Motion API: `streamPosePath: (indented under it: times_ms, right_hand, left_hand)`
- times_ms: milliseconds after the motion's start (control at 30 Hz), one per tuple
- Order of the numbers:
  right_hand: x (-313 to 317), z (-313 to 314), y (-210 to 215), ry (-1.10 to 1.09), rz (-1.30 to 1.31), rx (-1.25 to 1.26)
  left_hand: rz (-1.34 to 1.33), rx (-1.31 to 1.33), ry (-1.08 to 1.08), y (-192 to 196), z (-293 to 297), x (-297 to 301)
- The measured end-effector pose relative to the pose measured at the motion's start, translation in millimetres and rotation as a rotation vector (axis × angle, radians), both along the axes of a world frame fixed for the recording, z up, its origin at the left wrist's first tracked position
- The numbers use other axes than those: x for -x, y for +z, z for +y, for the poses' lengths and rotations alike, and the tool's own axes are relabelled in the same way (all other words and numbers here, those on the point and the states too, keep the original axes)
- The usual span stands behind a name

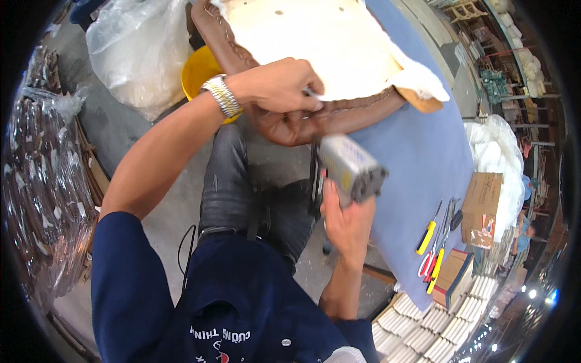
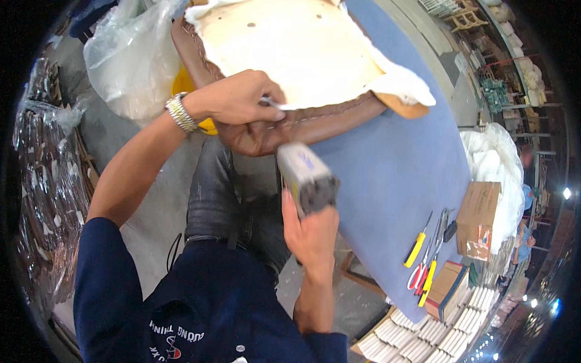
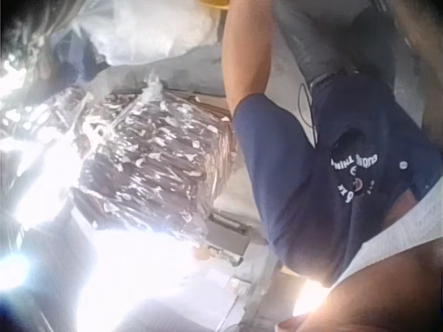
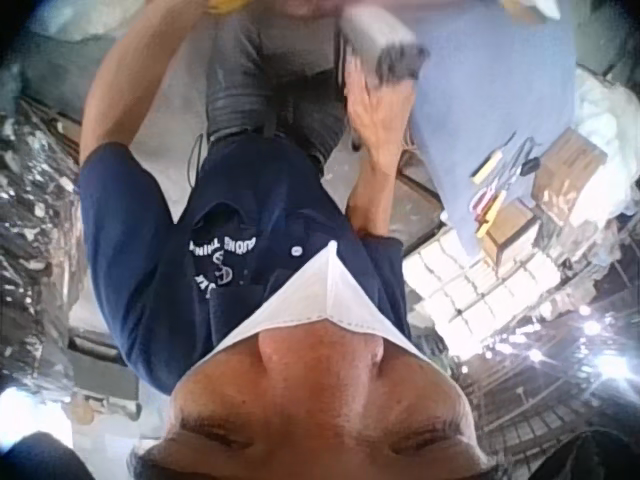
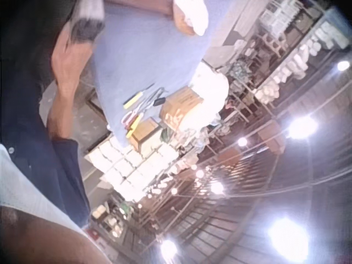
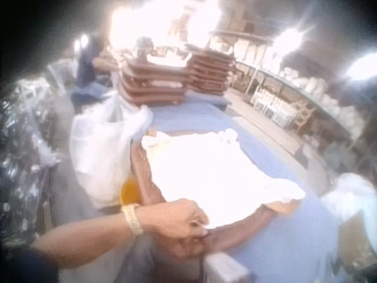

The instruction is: The person staples white fabric onto a brown upholstered frame using a pneumatic staple gun, then trims excess fabric with a yellow utility knife. They repeatedly pull and smooth the fabric, rotate the frame, and continue stapling along the edges. The finished piece is placed on a stack of similar items.

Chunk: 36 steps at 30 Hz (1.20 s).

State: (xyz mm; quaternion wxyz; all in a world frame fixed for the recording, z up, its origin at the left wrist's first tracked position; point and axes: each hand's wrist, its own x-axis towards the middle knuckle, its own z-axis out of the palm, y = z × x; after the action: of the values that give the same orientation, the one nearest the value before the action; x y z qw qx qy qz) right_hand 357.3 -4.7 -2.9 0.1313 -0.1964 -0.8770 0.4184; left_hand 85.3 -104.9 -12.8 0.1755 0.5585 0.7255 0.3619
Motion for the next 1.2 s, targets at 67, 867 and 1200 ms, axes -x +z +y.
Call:
streamPosePath:
  times_ms: [67,867,1200]
  right_hand:
    - [-21.8,-5.0,1.2,-0.056,0.103,0.130]
    - [3.8,5.3,-16.8,-0.028,0.066,0.124]
    - [31.7,1.0,-13.0,0.140,0.081,-0.308]
  left_hand:
    - [0.057,0.142,-0.039,22.3,-15.5,4.4]
    - [0.059,-0.089,0.096,-14.2,-8.8,-14.4]
    - [0.038,-0.100,0.206,-18.7,-2.0,-24.3]
